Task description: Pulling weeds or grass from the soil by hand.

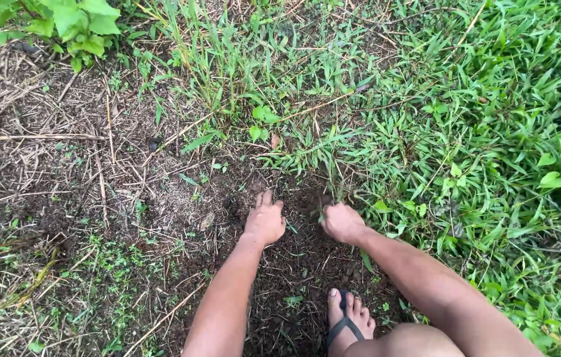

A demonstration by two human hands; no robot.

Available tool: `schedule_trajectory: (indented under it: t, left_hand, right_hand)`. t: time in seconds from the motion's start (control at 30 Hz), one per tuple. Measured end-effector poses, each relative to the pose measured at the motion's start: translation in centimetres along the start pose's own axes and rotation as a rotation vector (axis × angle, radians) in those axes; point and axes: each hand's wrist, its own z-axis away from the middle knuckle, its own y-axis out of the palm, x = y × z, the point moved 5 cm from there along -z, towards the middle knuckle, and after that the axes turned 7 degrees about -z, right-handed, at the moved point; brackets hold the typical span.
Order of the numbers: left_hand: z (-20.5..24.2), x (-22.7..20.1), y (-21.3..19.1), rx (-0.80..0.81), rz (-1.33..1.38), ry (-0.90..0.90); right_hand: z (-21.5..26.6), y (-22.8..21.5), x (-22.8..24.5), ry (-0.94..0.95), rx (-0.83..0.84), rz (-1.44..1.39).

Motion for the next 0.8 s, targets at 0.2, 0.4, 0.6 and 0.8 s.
schedule_trajectory:
  t: [0.2, 0.4, 0.6, 0.8]
  left_hand:
    - [-2.5, -0.7, 1.5, -0.024, 0.101, 0.021]
    - [-2.3, -1.0, 0.4, -0.051, 0.024, 0.015]
    - [-2.3, 1.9, 0.6, -0.133, 0.128, -0.030]
    - [-1.4, 4.4, -0.4, -0.059, 0.105, -0.105]
  right_hand:
    - [4.6, -2.2, -0.6, -0.255, -0.421, -0.131]
    - [8.1, -14.6, 2.3, -0.276, -0.769, -0.252]
    - [3.7, -14.8, -5.3, -0.011, -0.957, -0.236]
    - [-0.3, -15.4, -15.2, 0.292, -0.732, -0.134]
